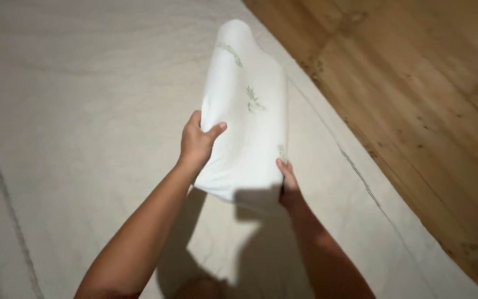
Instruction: The person removes a pillow from a storage area, takes a pillowcase from a stack, and puts the cover on the pillow by hand.
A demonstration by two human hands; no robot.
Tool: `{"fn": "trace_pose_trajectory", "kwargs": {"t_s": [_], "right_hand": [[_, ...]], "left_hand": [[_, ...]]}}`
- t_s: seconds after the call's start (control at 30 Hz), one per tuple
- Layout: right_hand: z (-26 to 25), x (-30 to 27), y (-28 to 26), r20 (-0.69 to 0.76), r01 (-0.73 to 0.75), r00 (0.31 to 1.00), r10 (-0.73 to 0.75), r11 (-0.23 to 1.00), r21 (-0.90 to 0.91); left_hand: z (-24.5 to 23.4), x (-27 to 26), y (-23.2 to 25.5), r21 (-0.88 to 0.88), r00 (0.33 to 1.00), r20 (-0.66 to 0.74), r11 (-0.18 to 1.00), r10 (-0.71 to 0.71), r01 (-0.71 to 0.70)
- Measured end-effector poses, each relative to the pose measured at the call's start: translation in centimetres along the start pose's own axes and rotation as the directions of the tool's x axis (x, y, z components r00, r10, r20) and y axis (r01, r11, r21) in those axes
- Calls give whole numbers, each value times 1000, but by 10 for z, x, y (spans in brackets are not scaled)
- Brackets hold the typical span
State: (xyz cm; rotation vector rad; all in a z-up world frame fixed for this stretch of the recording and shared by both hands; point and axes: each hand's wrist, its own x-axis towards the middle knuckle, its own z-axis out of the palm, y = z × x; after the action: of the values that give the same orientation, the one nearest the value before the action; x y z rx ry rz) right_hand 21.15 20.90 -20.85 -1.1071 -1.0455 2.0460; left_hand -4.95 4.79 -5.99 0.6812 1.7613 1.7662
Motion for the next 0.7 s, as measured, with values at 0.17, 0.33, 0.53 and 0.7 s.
{"fn": "trace_pose_trajectory", "kwargs": {"t_s": [0.17, 0.33, 0.53, 0.7], "right_hand": [[20, 55, -29, -75, 26, 996, -37, 989, -144], [37, 110, -55, 8, 226, 971, -237, 915, -333], [73, 152, -73, 78, 325, 944, -320, 864, -385], [106, 175, -87, 178, 360, 932, -315, 850, -384]], "left_hand": [[3, 49, -35, 13, 996, -61, 998, 58, -57], [-11, 97, -63, 139, 991, 87, 986, -100, 87], [-24, 134, -135, -27, 984, 175, 999, 38, -33], [-23, 167, -189, -126, 982, 153, 988, 112, -93]]}}
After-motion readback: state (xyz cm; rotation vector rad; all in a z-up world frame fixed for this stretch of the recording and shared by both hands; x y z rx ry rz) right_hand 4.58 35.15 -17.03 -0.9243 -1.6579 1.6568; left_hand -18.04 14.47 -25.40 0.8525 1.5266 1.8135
